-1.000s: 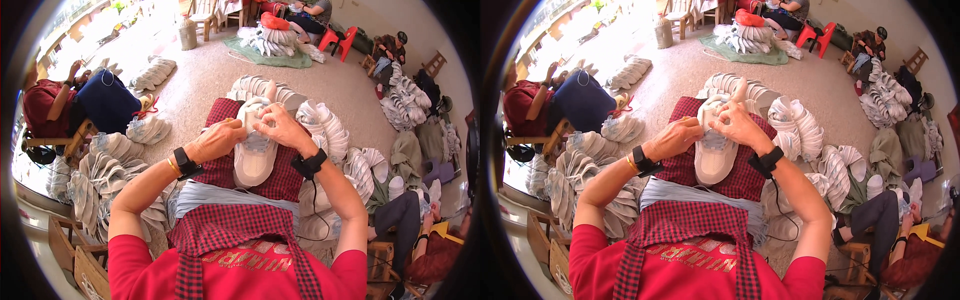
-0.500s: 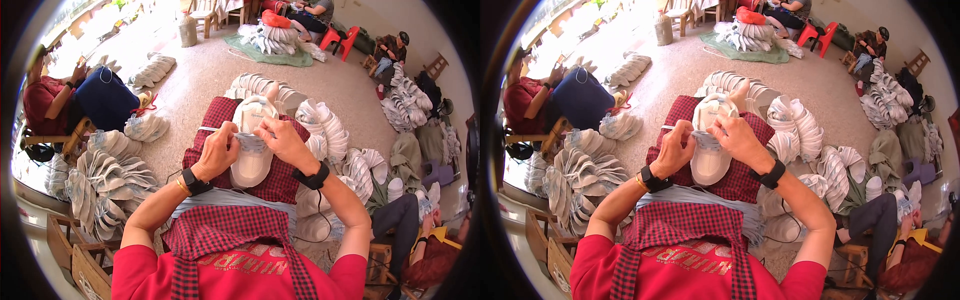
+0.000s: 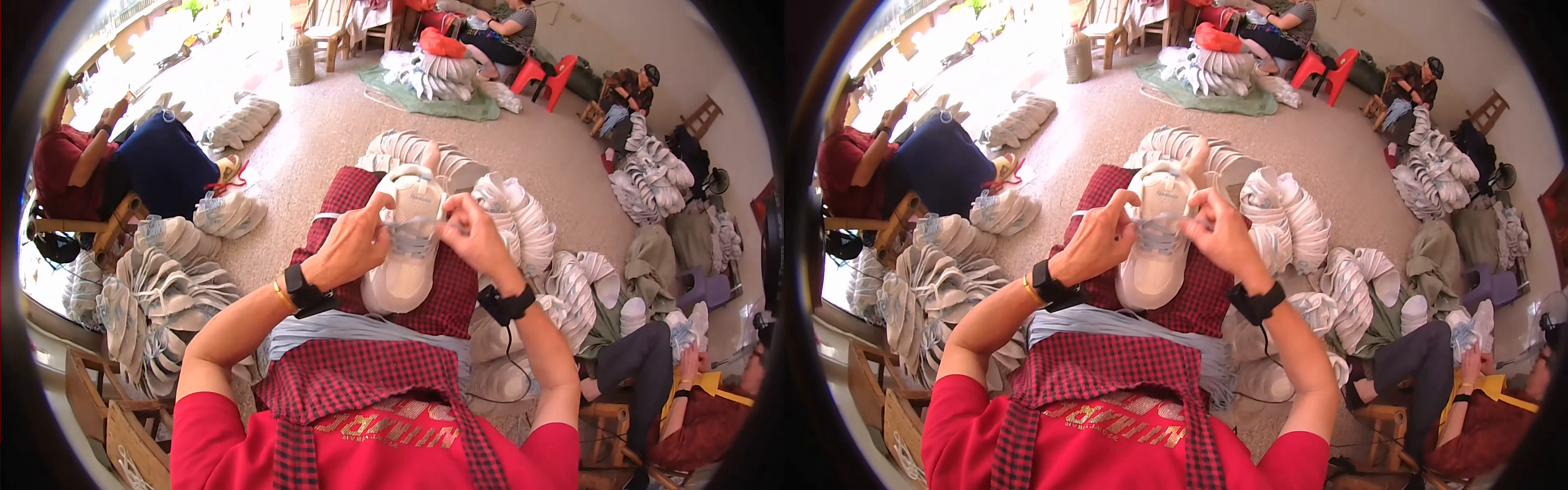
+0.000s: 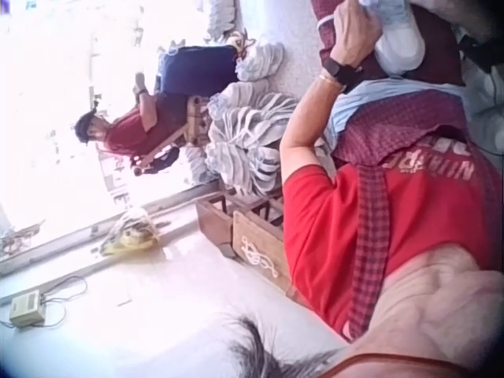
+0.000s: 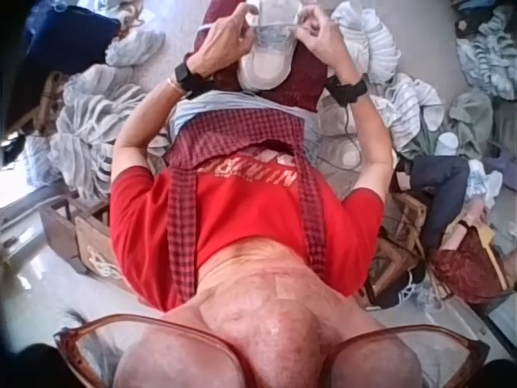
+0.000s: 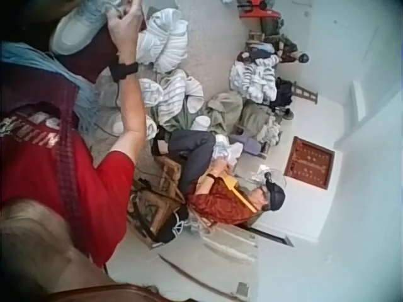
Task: Lacing white sneakers in a shoe manufacturing workshop.
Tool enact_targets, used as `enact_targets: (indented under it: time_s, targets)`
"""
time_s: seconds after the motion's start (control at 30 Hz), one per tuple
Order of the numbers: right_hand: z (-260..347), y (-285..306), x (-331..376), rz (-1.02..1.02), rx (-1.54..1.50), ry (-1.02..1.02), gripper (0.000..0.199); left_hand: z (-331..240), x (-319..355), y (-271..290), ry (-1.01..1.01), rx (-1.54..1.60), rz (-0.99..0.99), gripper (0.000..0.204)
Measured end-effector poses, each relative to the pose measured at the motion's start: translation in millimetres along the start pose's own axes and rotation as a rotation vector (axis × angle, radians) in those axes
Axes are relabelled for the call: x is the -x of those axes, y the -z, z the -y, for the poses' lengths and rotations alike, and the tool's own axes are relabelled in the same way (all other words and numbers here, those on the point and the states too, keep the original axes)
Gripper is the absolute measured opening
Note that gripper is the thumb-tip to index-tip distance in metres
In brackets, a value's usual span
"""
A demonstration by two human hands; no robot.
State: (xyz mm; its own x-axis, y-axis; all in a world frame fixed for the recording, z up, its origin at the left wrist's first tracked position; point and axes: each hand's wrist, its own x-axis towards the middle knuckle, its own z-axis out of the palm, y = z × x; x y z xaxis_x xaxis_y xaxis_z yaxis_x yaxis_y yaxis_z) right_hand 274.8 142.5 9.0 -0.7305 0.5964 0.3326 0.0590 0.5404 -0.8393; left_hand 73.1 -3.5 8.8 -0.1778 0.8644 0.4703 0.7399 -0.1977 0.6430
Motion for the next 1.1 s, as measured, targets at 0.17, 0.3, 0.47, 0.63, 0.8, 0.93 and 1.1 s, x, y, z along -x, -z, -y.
enact_targets:
  time_s: [0.17, 0.3, 0.47, 0.63, 0.8, 0.93, 1.1]
  targets:
    - [46, -17, 9, 0.083, 0.437, 0.050, 0.021, -12, -7, 18, -0.142, -0.146, 0.058, 0.033]
    - [33, -24, 12, 0.046, 0.634, 0.148, 0.021, -4, -10, 13, -0.207, -0.138, 0.028, 0.032]
    - [16, -15, -11, 0.129, 0.323, -0.005, 0.024, 2, -15, 8, -0.204, -0.147, 0.057, 0.024]
    - [23, -20, -7, 0.132, 0.319, 0.006, 0.030, 5, -11, 10, -0.117, -0.035, 0.095, 0.018]
    - [14, -19, -10, -0.031, 0.091, 0.113, 0.021, 11, -18, 33, -0.052, 0.022, 0.144, 0.009]
    - [15, -18, -10, 0.016, 0.342, 0.151, 0.016, 46, -24, 75, 0.197, 0.134, 0.233, 0.021]
    - [11, -24, -10, 0.035, 0.434, 0.194, 0.014, 62, -1, 61, 0.363, 0.365, 0.270, 0.027]
